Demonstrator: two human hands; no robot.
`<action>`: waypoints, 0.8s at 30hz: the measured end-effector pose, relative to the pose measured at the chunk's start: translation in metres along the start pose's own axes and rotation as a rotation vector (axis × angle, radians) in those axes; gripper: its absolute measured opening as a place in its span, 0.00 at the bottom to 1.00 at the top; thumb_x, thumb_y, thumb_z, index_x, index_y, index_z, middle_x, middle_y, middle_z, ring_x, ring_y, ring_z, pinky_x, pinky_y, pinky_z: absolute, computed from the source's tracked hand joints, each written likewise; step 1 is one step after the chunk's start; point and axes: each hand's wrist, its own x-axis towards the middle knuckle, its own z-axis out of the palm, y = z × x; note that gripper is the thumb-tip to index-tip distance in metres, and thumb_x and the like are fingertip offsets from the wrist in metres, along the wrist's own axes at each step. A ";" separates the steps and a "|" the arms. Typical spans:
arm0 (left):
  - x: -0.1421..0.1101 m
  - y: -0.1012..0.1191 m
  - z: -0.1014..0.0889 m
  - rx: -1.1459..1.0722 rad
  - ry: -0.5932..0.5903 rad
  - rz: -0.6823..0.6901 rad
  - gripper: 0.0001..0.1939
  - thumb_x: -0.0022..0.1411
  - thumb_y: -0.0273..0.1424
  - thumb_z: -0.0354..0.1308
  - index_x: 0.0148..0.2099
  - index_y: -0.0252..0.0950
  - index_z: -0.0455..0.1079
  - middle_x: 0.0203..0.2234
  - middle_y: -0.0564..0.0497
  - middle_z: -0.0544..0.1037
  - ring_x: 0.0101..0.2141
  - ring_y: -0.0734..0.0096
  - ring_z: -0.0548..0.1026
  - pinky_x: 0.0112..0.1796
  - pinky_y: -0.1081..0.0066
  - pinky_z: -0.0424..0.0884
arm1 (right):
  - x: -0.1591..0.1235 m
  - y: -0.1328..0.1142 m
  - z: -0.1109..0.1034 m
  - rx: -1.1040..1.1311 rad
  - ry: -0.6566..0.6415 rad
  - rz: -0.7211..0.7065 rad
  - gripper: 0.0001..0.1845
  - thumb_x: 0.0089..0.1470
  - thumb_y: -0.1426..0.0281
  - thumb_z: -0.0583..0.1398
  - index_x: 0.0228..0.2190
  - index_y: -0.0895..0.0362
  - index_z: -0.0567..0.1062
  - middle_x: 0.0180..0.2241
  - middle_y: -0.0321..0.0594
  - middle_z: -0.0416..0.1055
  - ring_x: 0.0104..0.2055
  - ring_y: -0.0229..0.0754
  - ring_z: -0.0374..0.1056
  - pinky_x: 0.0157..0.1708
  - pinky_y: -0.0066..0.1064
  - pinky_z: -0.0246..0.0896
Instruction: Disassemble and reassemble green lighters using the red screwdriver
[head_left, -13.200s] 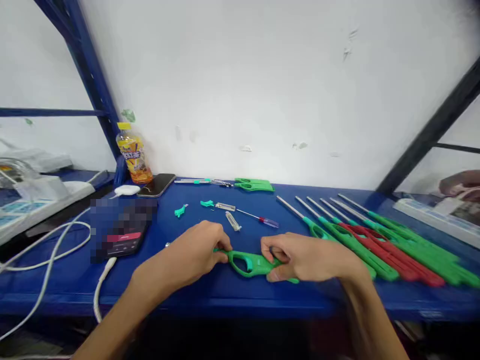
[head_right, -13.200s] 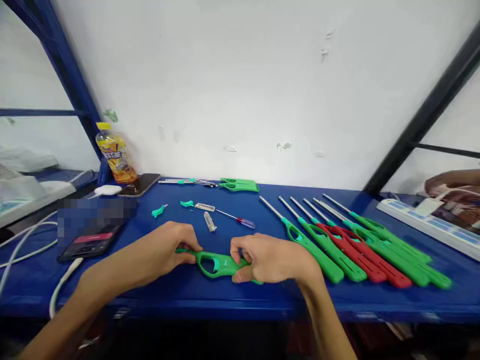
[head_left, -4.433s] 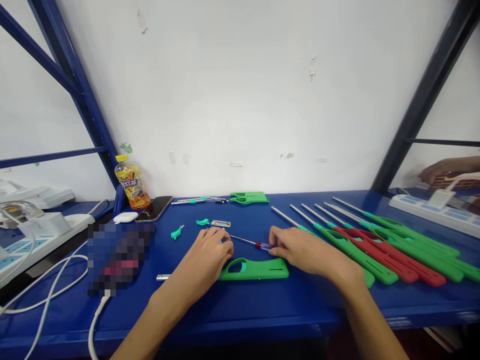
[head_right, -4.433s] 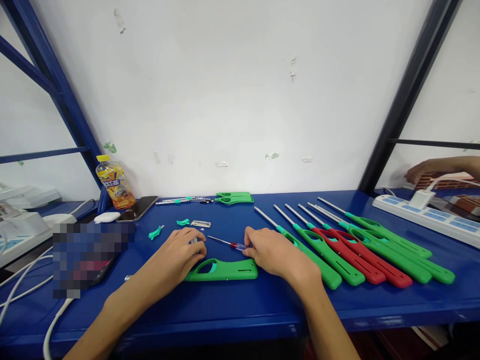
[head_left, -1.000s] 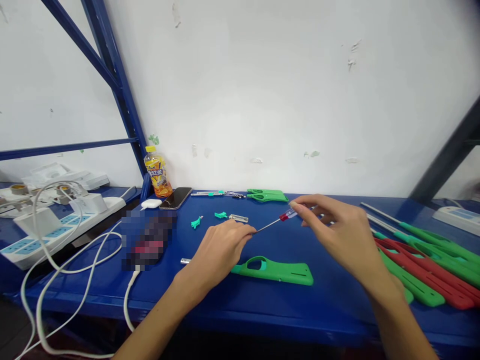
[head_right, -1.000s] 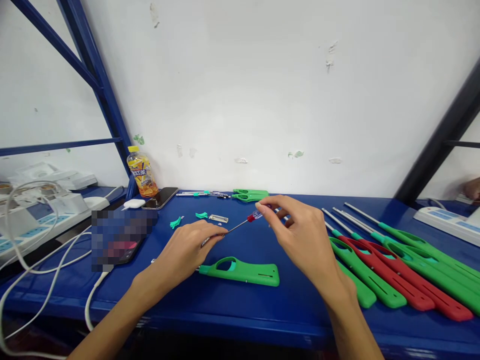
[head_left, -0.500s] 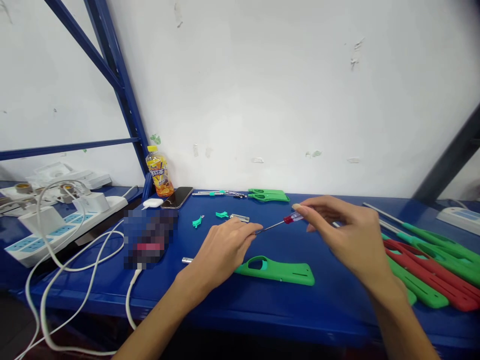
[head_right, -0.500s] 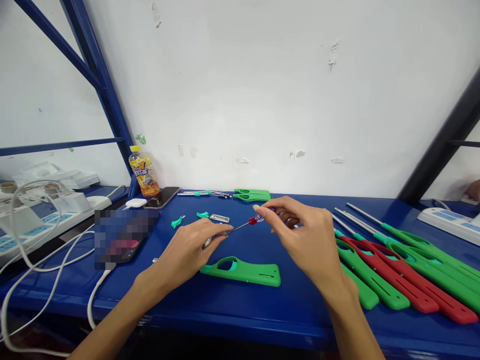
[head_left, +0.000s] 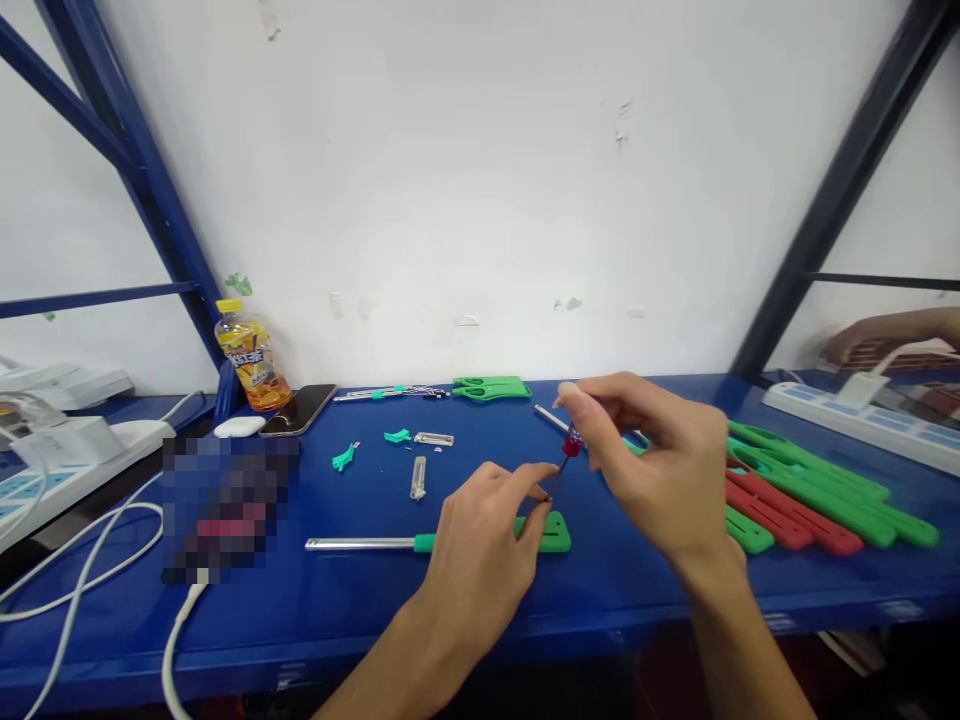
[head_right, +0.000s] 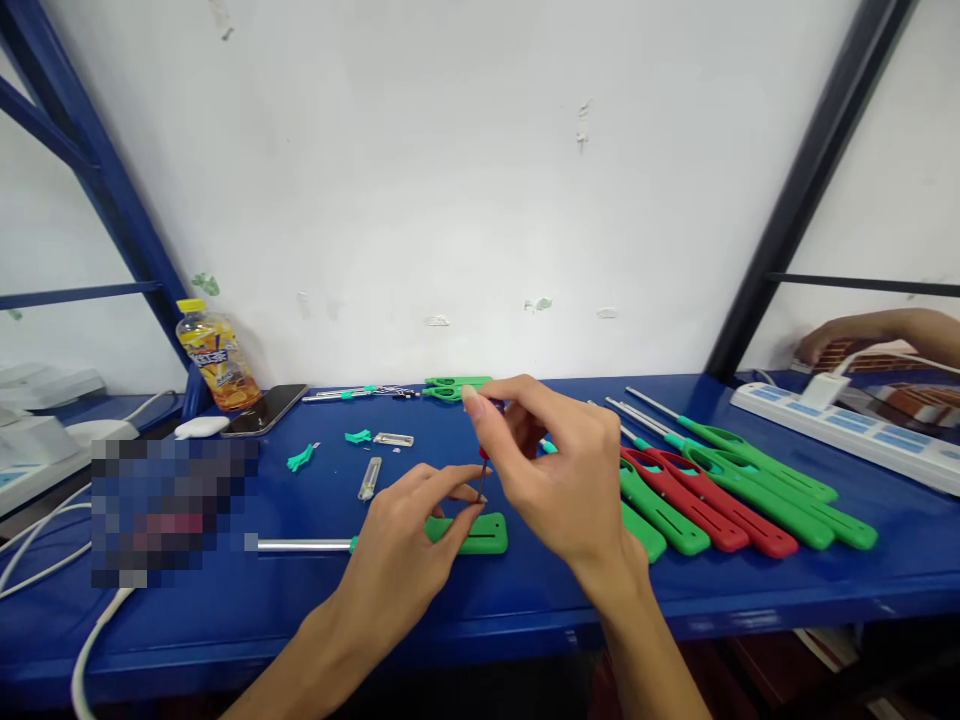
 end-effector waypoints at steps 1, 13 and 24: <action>0.001 0.003 0.004 0.006 -0.014 -0.011 0.20 0.65 0.18 0.65 0.54 0.44 0.77 0.37 0.56 0.85 0.40 0.62 0.81 0.40 0.65 0.73 | 0.001 0.001 -0.001 -0.015 -0.007 -0.001 0.10 0.65 0.67 0.65 0.31 0.55 0.78 0.19 0.28 0.71 0.18 0.31 0.63 0.22 0.26 0.58; 0.001 0.002 0.023 0.072 -0.198 -0.118 0.15 0.66 0.21 0.67 0.51 0.44 0.77 0.37 0.58 0.87 0.40 0.58 0.79 0.44 0.59 0.67 | 0.002 0.026 -0.006 -0.167 -0.309 0.057 0.15 0.68 0.63 0.60 0.29 0.54 0.77 0.17 0.28 0.68 0.19 0.34 0.61 0.25 0.30 0.54; -0.004 -0.001 0.027 0.053 -0.176 -0.100 0.19 0.66 0.19 0.63 0.54 0.44 0.77 0.38 0.55 0.85 0.40 0.60 0.80 0.43 0.61 0.73 | 0.005 0.030 -0.013 -0.142 -0.412 0.091 0.18 0.68 0.60 0.61 0.26 0.53 0.74 0.15 0.27 0.66 0.17 0.34 0.59 0.24 0.30 0.52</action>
